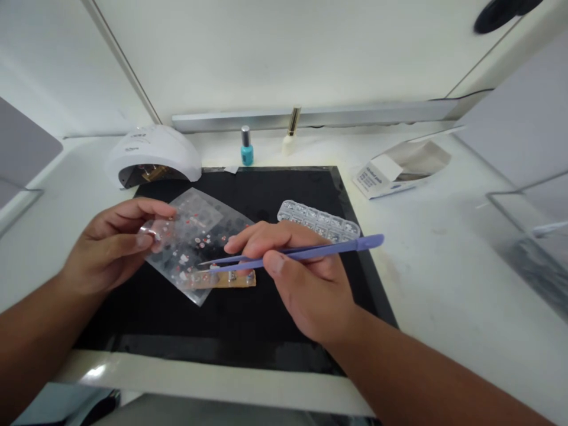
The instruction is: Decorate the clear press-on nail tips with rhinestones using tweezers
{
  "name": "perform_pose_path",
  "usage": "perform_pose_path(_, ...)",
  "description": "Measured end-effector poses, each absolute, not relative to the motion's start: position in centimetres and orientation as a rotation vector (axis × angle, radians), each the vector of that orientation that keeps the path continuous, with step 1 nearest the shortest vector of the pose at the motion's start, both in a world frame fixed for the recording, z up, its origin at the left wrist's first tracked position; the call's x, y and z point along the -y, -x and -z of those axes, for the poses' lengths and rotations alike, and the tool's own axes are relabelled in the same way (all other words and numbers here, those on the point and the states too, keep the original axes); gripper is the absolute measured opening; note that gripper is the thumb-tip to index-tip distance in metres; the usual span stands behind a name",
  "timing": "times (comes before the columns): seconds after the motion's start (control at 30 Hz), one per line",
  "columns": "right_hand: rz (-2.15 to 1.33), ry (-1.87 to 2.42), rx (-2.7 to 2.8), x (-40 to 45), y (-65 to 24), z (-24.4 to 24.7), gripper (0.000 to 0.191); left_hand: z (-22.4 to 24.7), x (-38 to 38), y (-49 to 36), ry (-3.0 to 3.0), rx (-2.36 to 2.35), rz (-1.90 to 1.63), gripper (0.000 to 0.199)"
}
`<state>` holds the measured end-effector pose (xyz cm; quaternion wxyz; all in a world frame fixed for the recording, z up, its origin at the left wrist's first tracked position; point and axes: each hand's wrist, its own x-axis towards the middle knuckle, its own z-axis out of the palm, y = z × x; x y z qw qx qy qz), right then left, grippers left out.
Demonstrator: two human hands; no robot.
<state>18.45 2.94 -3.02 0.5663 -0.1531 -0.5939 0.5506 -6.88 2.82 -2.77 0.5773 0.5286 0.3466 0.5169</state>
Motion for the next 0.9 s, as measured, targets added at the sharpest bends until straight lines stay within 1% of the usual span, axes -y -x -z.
perform_pose_path(0.23,-1.238,0.404,1.444,-2.68,-18.61,3.06,0.015,3.13,-2.99,6.83,-1.251,-0.776,-1.230,0.036)
perform_pose_path(0.53,-1.173,0.405,1.531,-2.33,-18.80,3.13,0.018,3.48,-2.82,6.83,-1.272,-0.715,-1.192,0.037)
perform_pose_path(0.9,-1.150,0.460,1.399,-2.75,-18.52,3.40,0.014,3.15,-2.62,6.89,-1.385,-0.728,-1.234,0.048)
